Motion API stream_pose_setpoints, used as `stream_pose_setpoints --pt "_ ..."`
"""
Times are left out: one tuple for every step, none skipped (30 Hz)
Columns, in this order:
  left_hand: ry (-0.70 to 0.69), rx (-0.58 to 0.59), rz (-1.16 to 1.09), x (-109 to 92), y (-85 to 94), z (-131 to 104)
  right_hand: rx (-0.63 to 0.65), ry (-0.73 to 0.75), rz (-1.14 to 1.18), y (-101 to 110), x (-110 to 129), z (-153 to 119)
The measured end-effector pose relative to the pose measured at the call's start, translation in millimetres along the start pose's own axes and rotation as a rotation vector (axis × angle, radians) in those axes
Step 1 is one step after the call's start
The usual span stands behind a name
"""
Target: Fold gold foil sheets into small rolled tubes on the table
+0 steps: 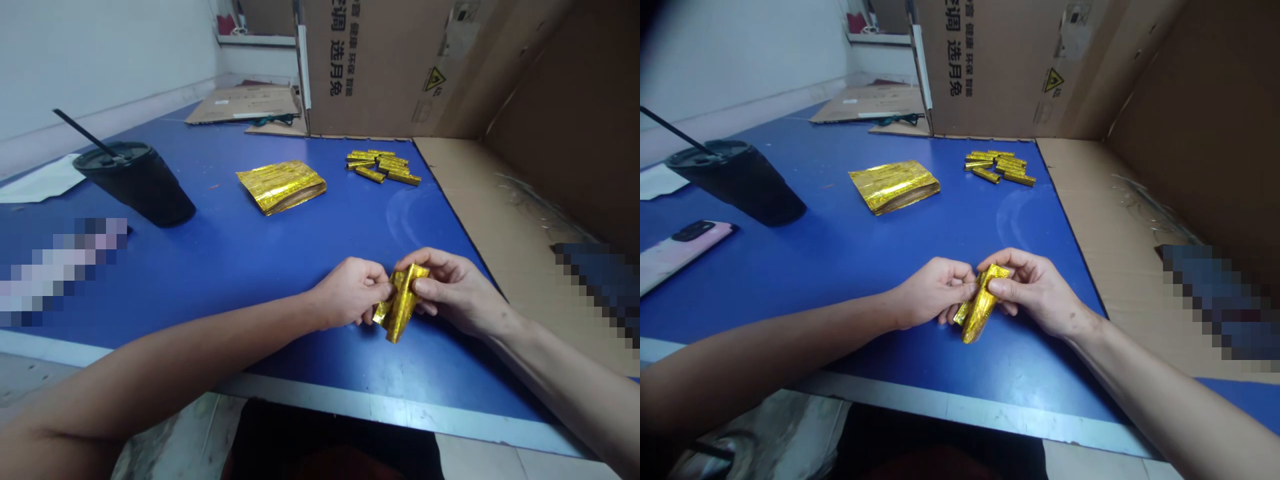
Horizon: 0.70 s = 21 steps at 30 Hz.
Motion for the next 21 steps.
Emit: stream_pose_setpoints --pt "0.003 -0.003 0.007 -0.4 0.5 -0.1 0.003 -0.001 0.010 0.7 -0.4 0.2" --pt "0.006 -0.005 0.019 -0.5 1.0 -0.3 -0.001 -0.003 0.016 1.7 -0.9 0.4" --pt "0.006 -0.008 0.033 -0.3 1.4 -0.5 -0.008 -0.008 0.015 2.8 -1.5 0.4" --pt "0.000 -0.012 0.048 0.1 1.8 -0.7 -0.019 -0.016 0.007 3.9 -2.1 0.5" --pt "-0.014 -0.017 0.066 0.7 2.1 -1.0 -0.029 -0.023 -0.008 5.0 -2.7 0.5" --pt "-0.036 -0.024 0.089 1.4 2.3 -1.4 -0.039 -0.031 -0.031 5.8 -3.0 0.5" --pt "-0.065 -0.038 0.118 2.0 2.6 -1.9 -0.050 -0.037 -0.061 6.4 -3.1 0.4" --pt "-0.098 -0.052 0.154 2.5 2.8 -2.5 -0.063 -0.044 -0.098 6.6 -3.0 0.4" --pt "-0.127 -0.067 0.195 2.9 2.9 -3.2 -0.078 -0.050 -0.138 6.6 -2.7 0.3" --pt "-0.152 -0.081 0.237 3.0 2.8 -4.0 -0.094 -0.055 -0.177 6.3 -2.4 0.1" --pt "-0.171 -0.091 0.276 2.8 2.7 -4.8 -0.111 -0.060 -0.210 5.7 -2.0 -0.1" --pt "-0.185 -0.098 0.308 2.4 2.5 -5.7 -0.129 -0.062 -0.231 4.8 -1.8 -0.2" --pt "-0.196 -0.100 0.333 1.7 2.1 -6.5 -0.145 -0.062 -0.238 3.8 -1.8 -0.4" --pt "-0.206 -0.100 0.355 0.7 1.6 -7.4 -0.160 -0.060 -0.231 2.7 -2.1 -0.4" --pt "-0.215 -0.098 0.373 -0.6 1.1 -8.3 -0.171 -0.056 -0.211 1.6 -2.6 -0.4" --pt "-0.222 -0.093 0.390 -1.8 0.5 -9.1 -0.179 -0.051 -0.183 0.4 -3.2 -0.3" --pt "-0.226 -0.088 0.402 -3.0 -0.3 -10.0 -0.187 -0.044 -0.154 -0.7 -3.7 -0.1" --pt "-0.227 -0.081 0.411 -4.1 -1.0 -10.8 -0.194 -0.034 -0.127 -1.6 -4.1 0.1" --pt "-0.228 -0.076 0.416 -5.0 -1.8 -11.5 -0.200 -0.024 -0.105 -2.3 -4.1 0.2" --pt "-0.230 -0.072 0.417 -5.8 -2.5 -12.2 -0.204 -0.015 -0.087 -3.0 -4.0 0.2" --pt "-0.232 -0.069 0.417 -6.4 -3.2 -12.7 -0.206 -0.009 -0.072 -3.5 -3.7 0.1"
Point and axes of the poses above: each hand's wrist, its own z-axis towards the middle knuckle, its own y-axis out of the back of the hand, x = y × z, the point moved 3 cm from there along z, towards the middle knuckle, and after that the axes turned 8 degrees about x, right-handed, at the moved point
